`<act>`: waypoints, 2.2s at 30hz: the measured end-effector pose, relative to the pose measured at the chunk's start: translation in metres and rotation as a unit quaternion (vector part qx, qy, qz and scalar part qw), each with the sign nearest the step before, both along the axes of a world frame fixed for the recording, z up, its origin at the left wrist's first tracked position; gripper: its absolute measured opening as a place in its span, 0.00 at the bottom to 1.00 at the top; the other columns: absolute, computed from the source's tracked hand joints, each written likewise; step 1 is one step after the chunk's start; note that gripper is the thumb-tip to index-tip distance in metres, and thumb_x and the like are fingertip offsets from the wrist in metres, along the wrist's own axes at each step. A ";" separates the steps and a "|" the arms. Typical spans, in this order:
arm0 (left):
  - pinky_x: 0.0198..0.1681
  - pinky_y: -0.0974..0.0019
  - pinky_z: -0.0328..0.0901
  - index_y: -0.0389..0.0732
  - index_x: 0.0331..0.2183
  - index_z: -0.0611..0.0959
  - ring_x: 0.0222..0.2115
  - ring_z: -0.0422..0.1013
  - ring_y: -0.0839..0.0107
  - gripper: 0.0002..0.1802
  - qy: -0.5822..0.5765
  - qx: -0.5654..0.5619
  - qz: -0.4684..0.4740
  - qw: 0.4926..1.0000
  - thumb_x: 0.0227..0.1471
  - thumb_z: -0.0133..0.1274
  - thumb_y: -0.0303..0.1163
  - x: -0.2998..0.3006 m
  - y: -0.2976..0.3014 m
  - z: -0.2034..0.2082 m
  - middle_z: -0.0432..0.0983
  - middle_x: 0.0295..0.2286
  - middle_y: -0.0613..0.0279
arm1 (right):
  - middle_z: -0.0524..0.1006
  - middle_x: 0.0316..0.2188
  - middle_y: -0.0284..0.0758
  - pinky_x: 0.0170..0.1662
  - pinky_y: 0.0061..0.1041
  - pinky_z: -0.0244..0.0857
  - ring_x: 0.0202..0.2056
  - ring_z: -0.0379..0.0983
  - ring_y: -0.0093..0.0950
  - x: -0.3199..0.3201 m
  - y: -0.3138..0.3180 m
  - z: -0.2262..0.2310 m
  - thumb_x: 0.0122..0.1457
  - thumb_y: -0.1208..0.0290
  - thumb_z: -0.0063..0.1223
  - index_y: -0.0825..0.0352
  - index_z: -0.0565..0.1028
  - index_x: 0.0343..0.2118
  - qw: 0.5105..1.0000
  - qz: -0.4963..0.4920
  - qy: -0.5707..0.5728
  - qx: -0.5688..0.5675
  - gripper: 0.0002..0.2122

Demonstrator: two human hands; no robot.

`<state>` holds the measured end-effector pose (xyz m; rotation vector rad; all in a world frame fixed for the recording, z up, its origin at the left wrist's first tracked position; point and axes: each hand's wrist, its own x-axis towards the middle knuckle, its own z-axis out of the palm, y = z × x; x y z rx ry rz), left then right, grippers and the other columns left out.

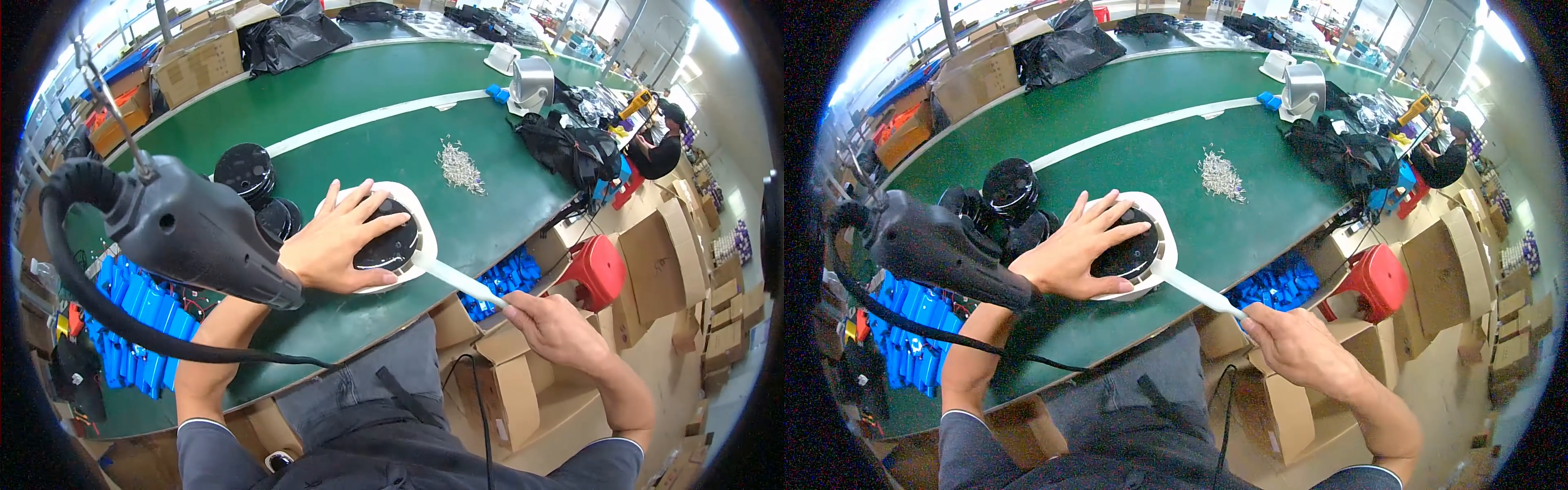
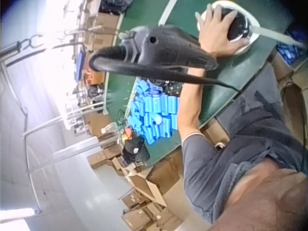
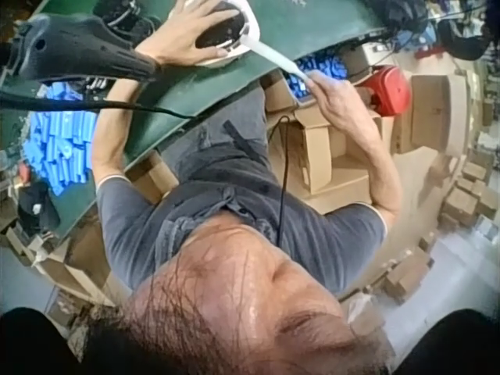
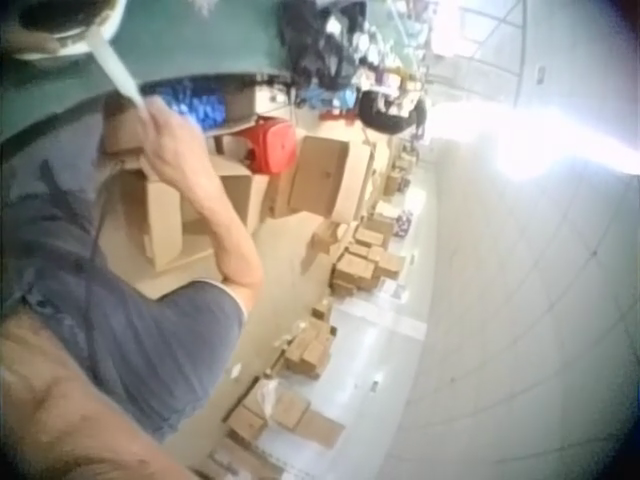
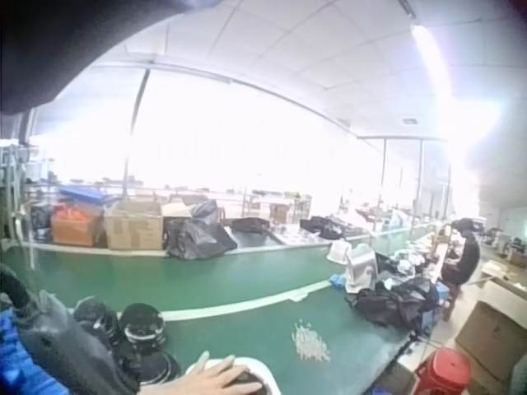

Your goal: The person assembles plastic housing components for an electronic device by hand, using a prying tool and an electric screwdriver to secure the plastic shell, circuit board, screws, and display panel together.

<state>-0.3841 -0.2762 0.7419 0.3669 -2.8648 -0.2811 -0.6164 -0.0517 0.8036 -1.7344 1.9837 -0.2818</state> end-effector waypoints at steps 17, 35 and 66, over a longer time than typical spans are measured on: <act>0.56 0.46 0.49 0.44 0.54 0.68 0.54 0.55 0.46 0.40 0.100 -0.017 -0.009 0.995 0.42 0.58 0.51 0.001 -0.001 -0.015 0.59 0.53 0.43 | 0.70 0.17 0.47 0.24 0.43 0.58 0.22 0.68 0.49 0.013 0.009 -0.022 0.62 0.68 0.45 0.66 0.69 0.31 0.997 -0.052 -0.044 -0.018 0.07; 0.55 0.45 0.49 0.44 0.53 0.69 0.54 0.56 0.47 0.38 0.115 -0.016 0.028 0.993 0.43 0.58 0.51 0.002 0.014 -0.015 0.60 0.51 0.43 | 0.70 0.16 0.45 0.23 0.41 0.59 0.20 0.69 0.46 0.007 0.004 -0.002 0.60 0.70 0.47 0.66 0.72 0.31 0.999 -0.028 0.036 -0.023 0.06; 0.56 0.49 0.49 0.40 0.56 0.65 0.53 0.56 0.46 0.43 0.092 -0.040 0.048 0.994 0.41 0.59 0.47 -0.003 0.018 -0.011 0.60 0.52 0.44 | 0.66 0.13 0.46 0.20 0.43 0.56 0.17 0.66 0.49 0.007 0.014 -0.075 0.61 0.72 0.46 0.66 0.65 0.31 0.987 -0.022 -0.075 -0.137 0.05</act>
